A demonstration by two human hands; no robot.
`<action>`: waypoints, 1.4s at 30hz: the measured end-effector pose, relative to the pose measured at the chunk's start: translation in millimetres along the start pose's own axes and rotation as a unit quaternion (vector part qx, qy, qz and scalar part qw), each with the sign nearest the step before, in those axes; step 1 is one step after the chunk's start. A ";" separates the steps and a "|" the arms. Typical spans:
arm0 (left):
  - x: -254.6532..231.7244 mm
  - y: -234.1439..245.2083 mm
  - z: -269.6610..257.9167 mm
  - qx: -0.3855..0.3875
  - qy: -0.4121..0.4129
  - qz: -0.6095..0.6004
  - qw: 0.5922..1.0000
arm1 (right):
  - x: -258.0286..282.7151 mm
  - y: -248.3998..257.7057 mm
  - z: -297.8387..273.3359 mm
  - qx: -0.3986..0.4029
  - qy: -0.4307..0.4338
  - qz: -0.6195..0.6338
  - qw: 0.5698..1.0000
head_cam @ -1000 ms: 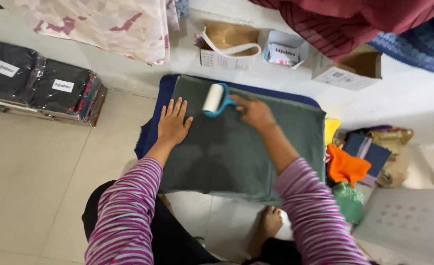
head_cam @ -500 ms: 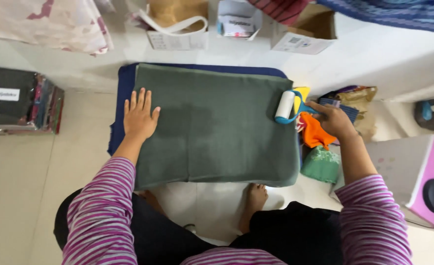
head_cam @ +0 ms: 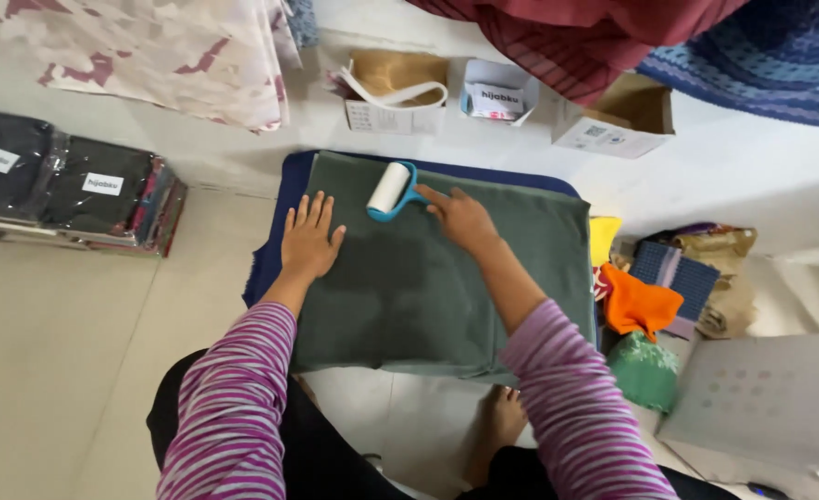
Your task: Using a lint roller to clean a piece of fabric and then folding it neatly on a flat surface.
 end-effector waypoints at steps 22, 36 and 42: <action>5.4 -17.7 6.8 -0.002 -0.018 0.000 1.000 | -150.5 134.9 -277.2 0.100 -0.280 -0.096 0.950; -0.2 -0.1 -3.5 0.025 -0.009 -0.010 1.000 | -154.6 40.3 -106.1 0.028 -0.306 -0.077 0.948; -0.8 1.6 -3.9 0.032 -0.003 -0.013 0.999 | -47.4 96.7 -163.2 0.039 -0.255 -0.064 0.964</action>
Point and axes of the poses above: each hand's wrist, its own z-axis towards the middle knuckle, its own y-axis out of the back of the hand, x = y × z, the point moved 7 cm from there along z, towards the middle knuckle, and after that the axes turned 7 degrees about y, right-handed, at the moved point
